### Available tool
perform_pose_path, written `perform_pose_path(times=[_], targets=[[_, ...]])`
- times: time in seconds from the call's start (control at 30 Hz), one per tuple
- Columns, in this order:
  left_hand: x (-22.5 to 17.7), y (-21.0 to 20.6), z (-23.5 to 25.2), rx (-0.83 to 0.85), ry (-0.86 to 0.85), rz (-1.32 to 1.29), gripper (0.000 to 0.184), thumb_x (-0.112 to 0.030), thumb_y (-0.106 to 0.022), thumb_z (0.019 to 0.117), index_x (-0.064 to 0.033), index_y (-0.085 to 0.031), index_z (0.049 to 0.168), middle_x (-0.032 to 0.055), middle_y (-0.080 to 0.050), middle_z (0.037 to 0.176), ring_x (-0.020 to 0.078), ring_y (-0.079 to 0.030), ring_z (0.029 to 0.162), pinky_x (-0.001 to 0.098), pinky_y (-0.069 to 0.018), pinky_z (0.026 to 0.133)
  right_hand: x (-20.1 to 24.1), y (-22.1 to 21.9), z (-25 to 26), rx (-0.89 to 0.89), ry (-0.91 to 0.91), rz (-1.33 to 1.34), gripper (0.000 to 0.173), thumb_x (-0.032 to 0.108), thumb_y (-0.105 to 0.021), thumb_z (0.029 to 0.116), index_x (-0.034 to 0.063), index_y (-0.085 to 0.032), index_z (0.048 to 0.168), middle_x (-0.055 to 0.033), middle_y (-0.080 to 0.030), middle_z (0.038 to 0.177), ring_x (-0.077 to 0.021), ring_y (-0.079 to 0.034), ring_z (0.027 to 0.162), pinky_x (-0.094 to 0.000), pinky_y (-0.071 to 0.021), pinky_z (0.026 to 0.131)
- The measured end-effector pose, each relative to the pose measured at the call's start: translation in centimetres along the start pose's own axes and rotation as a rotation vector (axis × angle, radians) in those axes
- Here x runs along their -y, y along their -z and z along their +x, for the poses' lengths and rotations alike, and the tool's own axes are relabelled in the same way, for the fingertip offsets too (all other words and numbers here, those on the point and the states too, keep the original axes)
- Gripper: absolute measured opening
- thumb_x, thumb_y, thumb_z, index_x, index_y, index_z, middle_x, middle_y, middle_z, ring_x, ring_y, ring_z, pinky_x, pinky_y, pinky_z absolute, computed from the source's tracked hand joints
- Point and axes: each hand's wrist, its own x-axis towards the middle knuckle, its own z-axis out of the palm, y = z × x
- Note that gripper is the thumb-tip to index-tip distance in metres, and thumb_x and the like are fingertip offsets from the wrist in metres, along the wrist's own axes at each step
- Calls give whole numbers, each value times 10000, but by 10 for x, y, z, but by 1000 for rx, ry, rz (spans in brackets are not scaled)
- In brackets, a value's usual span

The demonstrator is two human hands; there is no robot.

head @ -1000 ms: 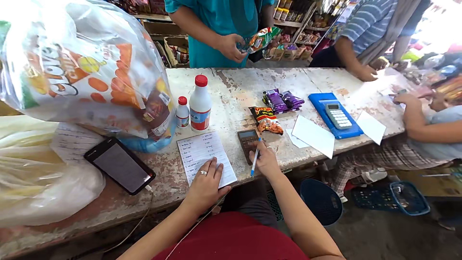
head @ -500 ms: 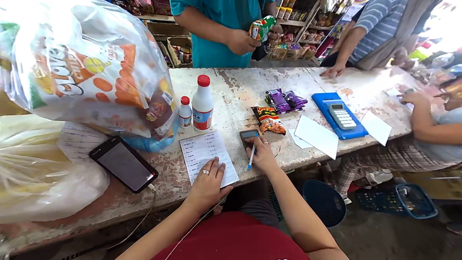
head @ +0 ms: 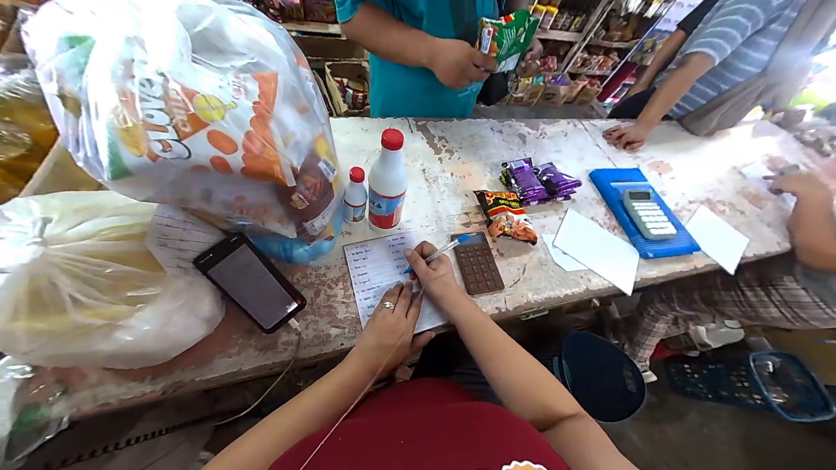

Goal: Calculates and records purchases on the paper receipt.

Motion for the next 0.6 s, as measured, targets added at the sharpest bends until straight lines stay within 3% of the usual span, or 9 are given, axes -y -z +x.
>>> perform_pose_path(times=[0.1,0.2,0.6], targets=[[1,-2,0,-29,-4,-7,760,-618,-451,994,37,-611,1344,268,-590,1407,422,-584,1306,508,-464,1099,-11,-6,7,-49,35,-78,302,197,-718,973,33,-585,757,0,-529,571,-54,-495,489,-240,-447,510],[2,-3,0,-48,-13,26,755,-620,-448,991,32,-622,1330,257,-606,1393,407,-603,1286,494,-479,1085,-17,-7,6,-83,68,-69,327,126,-723,938,63,-547,670,27,-492,534,-32,-453,467,-221,-400,483],[2,-4,-1,-91,-27,-25,718,-594,-477,991,43,-654,1272,266,-643,1329,426,-611,1269,524,-497,1062,-14,-8,5,-34,36,-175,322,100,-697,925,60,-529,654,4,-480,539,-67,-450,481,-267,-387,488]])
